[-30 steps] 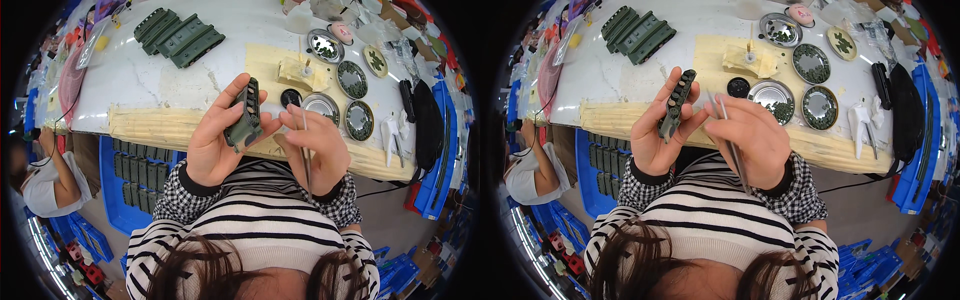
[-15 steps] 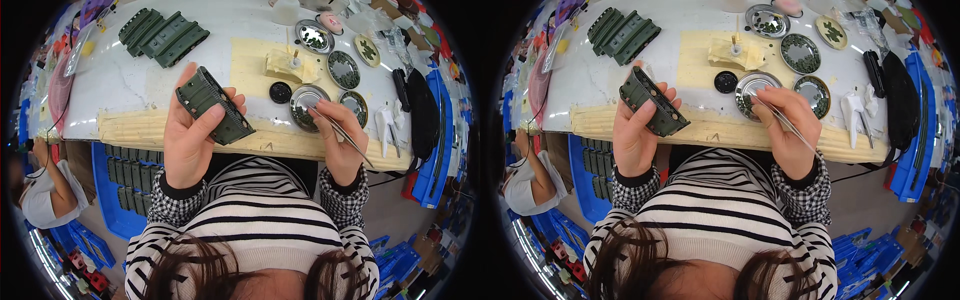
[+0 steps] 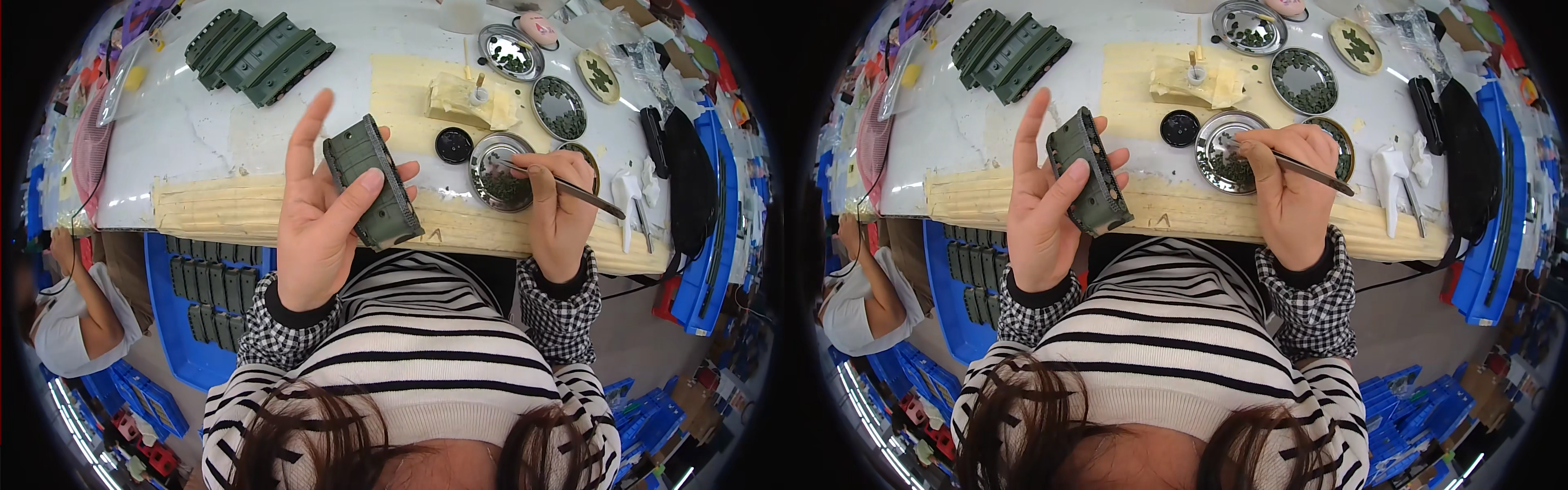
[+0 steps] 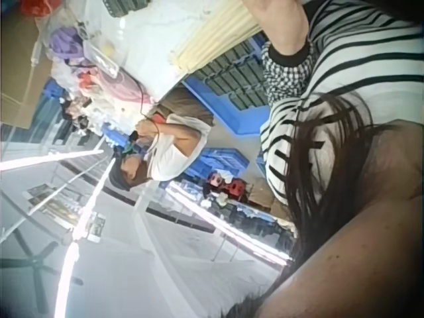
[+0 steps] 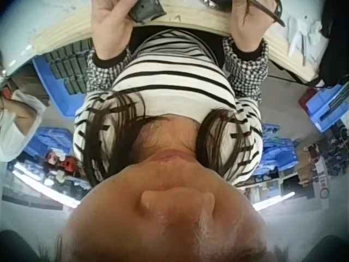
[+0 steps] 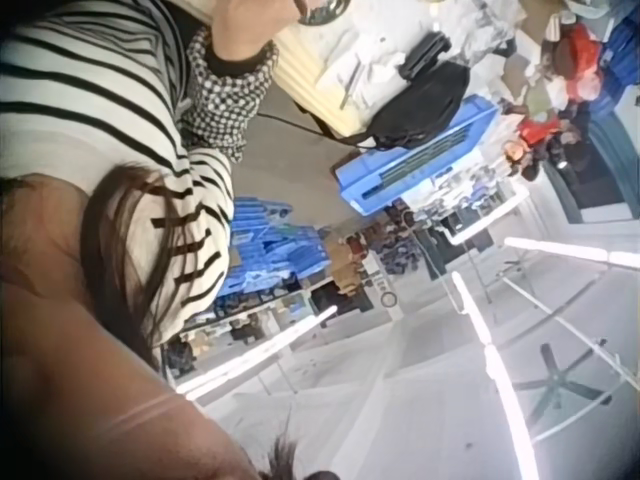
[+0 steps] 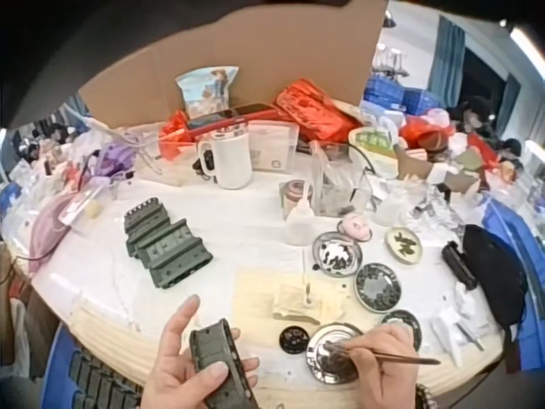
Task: Assembling and detailing small plastic toy tank models using tools.
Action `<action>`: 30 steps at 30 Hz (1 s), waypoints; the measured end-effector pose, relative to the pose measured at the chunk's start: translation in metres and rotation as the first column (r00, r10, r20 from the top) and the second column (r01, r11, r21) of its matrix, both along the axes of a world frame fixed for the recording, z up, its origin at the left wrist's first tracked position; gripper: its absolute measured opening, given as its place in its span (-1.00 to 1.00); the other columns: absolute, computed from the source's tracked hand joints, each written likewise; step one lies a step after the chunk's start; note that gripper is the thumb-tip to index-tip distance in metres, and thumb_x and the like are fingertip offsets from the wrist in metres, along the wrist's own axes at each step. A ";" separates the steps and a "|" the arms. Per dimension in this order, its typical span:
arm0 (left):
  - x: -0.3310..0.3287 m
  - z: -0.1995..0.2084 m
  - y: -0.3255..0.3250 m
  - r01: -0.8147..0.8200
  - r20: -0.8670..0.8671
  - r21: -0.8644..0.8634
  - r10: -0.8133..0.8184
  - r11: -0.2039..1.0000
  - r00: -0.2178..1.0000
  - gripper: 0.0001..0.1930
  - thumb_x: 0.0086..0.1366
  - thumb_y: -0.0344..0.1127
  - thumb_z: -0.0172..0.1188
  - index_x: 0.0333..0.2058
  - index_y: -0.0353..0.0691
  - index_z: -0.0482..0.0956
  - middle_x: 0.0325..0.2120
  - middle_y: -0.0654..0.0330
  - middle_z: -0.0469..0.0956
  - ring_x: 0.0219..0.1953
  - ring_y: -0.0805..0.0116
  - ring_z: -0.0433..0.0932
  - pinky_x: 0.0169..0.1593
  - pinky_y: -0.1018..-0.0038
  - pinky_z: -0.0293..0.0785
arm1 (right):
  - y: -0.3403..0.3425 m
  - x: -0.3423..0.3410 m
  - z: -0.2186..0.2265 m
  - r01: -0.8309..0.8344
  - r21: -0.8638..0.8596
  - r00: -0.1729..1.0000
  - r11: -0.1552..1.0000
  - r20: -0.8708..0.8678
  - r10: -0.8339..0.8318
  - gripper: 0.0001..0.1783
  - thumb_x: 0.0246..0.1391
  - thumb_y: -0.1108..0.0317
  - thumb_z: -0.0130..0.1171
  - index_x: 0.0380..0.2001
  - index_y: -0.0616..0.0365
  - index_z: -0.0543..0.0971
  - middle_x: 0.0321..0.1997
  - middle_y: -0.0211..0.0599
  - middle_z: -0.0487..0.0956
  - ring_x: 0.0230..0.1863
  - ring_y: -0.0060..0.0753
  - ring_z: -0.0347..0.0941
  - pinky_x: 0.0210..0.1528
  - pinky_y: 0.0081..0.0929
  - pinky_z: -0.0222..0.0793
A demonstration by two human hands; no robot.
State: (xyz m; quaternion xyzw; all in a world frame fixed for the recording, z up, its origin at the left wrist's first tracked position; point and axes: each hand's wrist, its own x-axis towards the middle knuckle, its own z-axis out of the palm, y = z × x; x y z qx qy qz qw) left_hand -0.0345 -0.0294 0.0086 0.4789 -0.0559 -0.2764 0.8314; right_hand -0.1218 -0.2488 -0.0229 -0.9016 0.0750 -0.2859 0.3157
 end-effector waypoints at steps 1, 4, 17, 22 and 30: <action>0.000 -0.001 0.000 0.016 0.013 0.010 -0.016 1.000 1.000 -0.62 0.37 -0.45 0.02 0.14 -0.29 0.25 0.05 -0.02 0.38 0.04 0.12 0.51 0.02 0.28 0.58 | 0.000 0.000 0.000 -0.002 -0.005 1.000 1.000 0.000 0.002 -0.83 0.15 0.28 0.16 -0.38 0.11 0.65 -0.46 -0.44 0.56 -0.33 -0.35 0.37 -0.13 -0.41 0.16; 0.000 -0.008 0.002 0.065 0.027 0.056 -0.067 0.996 0.997 -0.72 0.42 -0.34 -0.04 0.05 -0.28 0.33 0.12 -0.03 0.33 0.05 0.11 0.51 0.03 0.28 0.57 | 0.000 0.002 0.001 -0.007 -0.021 1.000 1.000 0.004 0.007 -0.84 0.15 0.28 0.17 -0.39 0.11 0.64 -0.45 -0.43 0.57 -0.32 -0.34 0.37 -0.13 -0.41 0.16; 0.000 -0.013 -0.003 0.106 -0.037 0.013 -0.106 0.994 0.994 -0.82 0.43 -0.31 -0.01 -0.21 -0.33 0.39 -0.02 0.10 0.38 0.01 0.19 0.53 -0.03 0.35 0.62 | -0.001 0.003 -0.002 -0.019 -0.059 1.000 0.998 0.010 0.020 -0.84 0.17 0.34 0.13 -0.37 0.14 0.64 -0.43 -0.40 0.58 -0.30 -0.33 0.37 -0.12 -0.42 0.19; 0.000 -0.013 -0.002 0.121 -0.052 0.005 -0.121 0.993 0.991 -0.82 0.43 -0.29 -0.02 -0.23 -0.32 0.39 -0.02 0.11 0.38 0.01 0.20 0.53 -0.06 0.36 0.62 | -0.002 0.002 -0.002 -0.003 -0.066 1.000 0.998 0.022 0.005 -0.85 0.15 0.31 0.17 -0.39 0.13 0.64 -0.43 -0.41 0.59 -0.32 -0.31 0.38 -0.13 -0.40 0.19; -0.001 -0.012 -0.001 0.163 -0.019 0.064 -0.162 0.985 0.987 -0.81 0.47 -0.25 -0.11 -0.25 -0.26 0.35 0.11 -0.04 0.34 0.04 0.11 0.52 0.02 0.25 0.58 | 0.001 0.002 0.000 -0.013 0.010 1.000 1.000 0.000 0.013 -0.82 0.20 0.34 0.11 -0.39 0.16 0.64 -0.45 -0.39 0.55 -0.30 -0.37 0.39 -0.15 -0.42 0.21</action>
